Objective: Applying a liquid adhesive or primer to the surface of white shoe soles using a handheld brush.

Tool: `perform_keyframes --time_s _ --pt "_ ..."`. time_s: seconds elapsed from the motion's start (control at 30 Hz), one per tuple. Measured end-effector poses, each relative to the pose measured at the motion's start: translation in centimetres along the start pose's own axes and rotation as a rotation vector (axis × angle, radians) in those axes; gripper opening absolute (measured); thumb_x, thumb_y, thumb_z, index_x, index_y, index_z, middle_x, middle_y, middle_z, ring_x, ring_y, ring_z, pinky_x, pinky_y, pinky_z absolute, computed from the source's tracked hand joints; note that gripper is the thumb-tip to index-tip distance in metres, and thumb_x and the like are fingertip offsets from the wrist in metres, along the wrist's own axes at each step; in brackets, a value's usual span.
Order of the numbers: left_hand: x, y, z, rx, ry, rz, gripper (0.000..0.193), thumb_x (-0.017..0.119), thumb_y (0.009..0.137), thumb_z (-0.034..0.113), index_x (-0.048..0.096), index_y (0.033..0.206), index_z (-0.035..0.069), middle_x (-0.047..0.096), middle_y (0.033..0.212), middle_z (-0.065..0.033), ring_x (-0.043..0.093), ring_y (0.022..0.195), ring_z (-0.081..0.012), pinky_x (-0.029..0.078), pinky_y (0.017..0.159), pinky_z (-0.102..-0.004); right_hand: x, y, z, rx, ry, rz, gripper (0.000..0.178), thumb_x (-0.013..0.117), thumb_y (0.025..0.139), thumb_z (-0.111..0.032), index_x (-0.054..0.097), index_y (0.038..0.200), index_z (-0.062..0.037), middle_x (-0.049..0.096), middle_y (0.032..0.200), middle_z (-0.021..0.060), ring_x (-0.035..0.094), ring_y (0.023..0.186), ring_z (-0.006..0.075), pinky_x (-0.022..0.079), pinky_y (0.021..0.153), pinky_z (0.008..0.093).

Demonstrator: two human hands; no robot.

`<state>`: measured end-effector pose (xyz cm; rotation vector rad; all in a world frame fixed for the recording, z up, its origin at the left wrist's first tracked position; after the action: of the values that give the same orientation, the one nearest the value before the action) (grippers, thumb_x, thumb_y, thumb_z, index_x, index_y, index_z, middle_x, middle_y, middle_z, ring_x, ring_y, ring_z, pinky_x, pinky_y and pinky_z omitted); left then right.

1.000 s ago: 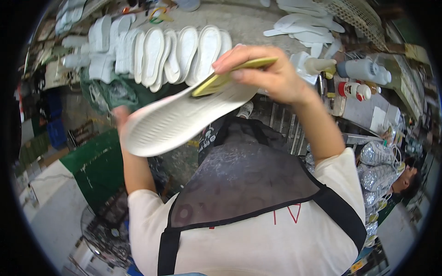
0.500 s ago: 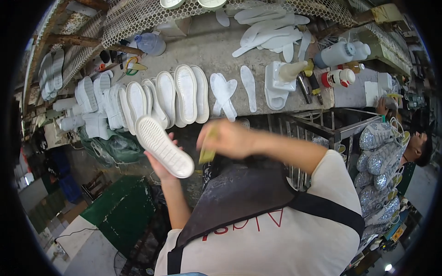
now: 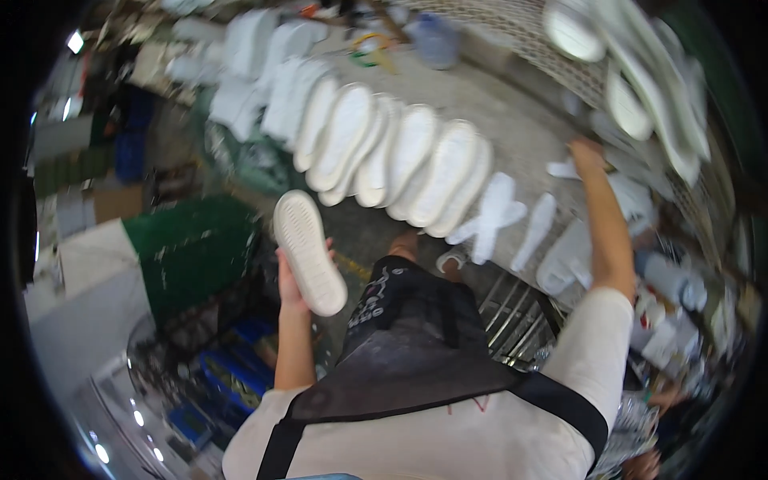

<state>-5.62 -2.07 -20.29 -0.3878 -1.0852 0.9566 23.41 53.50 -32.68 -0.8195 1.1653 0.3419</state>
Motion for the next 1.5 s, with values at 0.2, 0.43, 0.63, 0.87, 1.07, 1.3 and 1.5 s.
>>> perform_keyframes --time_s 0.2,0.43,0.63,0.87,1.07,1.3,1.5 --pt "5.8 4.3 2.8 0.026 0.003 -0.295 0.072 0.024 0.094 0.059 0.041 0.135 0.002 0.054 0.125 -0.0179 0.057 0.11 -0.0337 0.048 0.091 -0.0496 -10.2 -8.4 -18.1 -0.456 0.482 -0.113 0.015 0.063 0.07 -0.006 0.063 0.085 -0.004 0.065 0.085 0.018 0.062 0.079 0.0375 0.049 0.069 0.0441" --pt "14.2 7.0 6.4 0.258 0.177 -0.412 0.074 0.02 0.095 0.061 0.043 0.133 0.003 0.06 0.118 -0.012 0.061 0.103 -0.0222 0.049 0.09 -0.0354 -24.5 -16.6 -36.2 -0.698 1.59 -0.378 0.018 0.071 0.076 -0.011 0.057 0.084 -0.0017 0.049 0.069 -0.0023 0.043 0.065 0.0052 0.037 0.056 0.0247" --pt "18.4 3.6 4.5 0.295 0.136 -0.593 0.075 0.022 0.094 0.063 0.038 0.137 0.003 0.051 0.131 -0.0107 0.051 0.117 -0.0205 0.042 0.099 -0.035 -30.8 -13.2 -34.4 -0.538 1.556 0.266 0.014 0.07 0.077 -0.01 0.059 0.082 -0.0013 0.049 0.061 -0.0023 0.042 0.056 0.0049 0.035 0.051 0.0241" --pt "17.2 4.1 3.3 0.227 0.137 -0.636 0.078 0.014 0.093 0.063 0.033 0.141 0.005 0.048 0.135 -0.0108 0.049 0.121 -0.0214 0.042 0.101 -0.0356 -28.4 -25.0 -37.5 -1.044 1.163 -0.469 0.017 0.068 0.076 -0.007 0.056 0.088 -0.0029 0.051 0.072 0.003 0.048 0.074 0.0095 0.043 0.069 0.0284" --pt "18.9 0.2 -0.2 0.111 0.08 -0.636 0.082 0.015 0.091 0.068 0.037 0.138 0.004 0.051 0.13 -0.0128 0.054 0.114 -0.0219 0.046 0.095 -0.0348 -29.0 -22.7 -35.2 -0.655 1.354 0.1 0.014 0.069 0.076 -0.005 0.057 0.083 -0.0009 0.057 0.071 0.0032 0.053 0.069 0.0107 0.045 0.063 0.0274" --pt "16.7 -1.8 -4.0 0.103 0.164 -0.645 0.06 0.038 0.095 0.053 0.045 0.129 0.004 0.058 0.112 -0.0086 0.059 0.101 -0.0182 0.05 0.084 -0.0334 -27.8 -20.3 -30.6 -0.401 1.351 0.47 0.012 0.068 0.076 -0.007 0.061 0.084 -0.0011 0.064 0.074 0.0072 0.061 0.068 0.0132 0.047 0.062 0.0271" --pt "14.4 -1.0 -4.5 0.295 0.389 -0.452 0.045 0.056 0.086 0.007 0.042 0.128 0.001 0.059 0.112 -0.0125 0.061 0.099 -0.0215 0.051 0.085 -0.0344 -26.9 -20.6 -29.9 -0.319 1.286 0.556 0.018 0.07 0.076 -0.008 0.062 0.092 -0.0027 0.065 0.081 0.0062 0.055 0.061 0.0108 0.044 0.056 0.0252"
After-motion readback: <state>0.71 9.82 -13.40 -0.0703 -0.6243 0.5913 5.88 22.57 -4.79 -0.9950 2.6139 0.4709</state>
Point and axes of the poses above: each hand's wrist, its own y-axis towards the middle knuckle, its own x-axis out of the palm, z = x × y, the point moved 8 cm from there along y, towards the middle knuckle
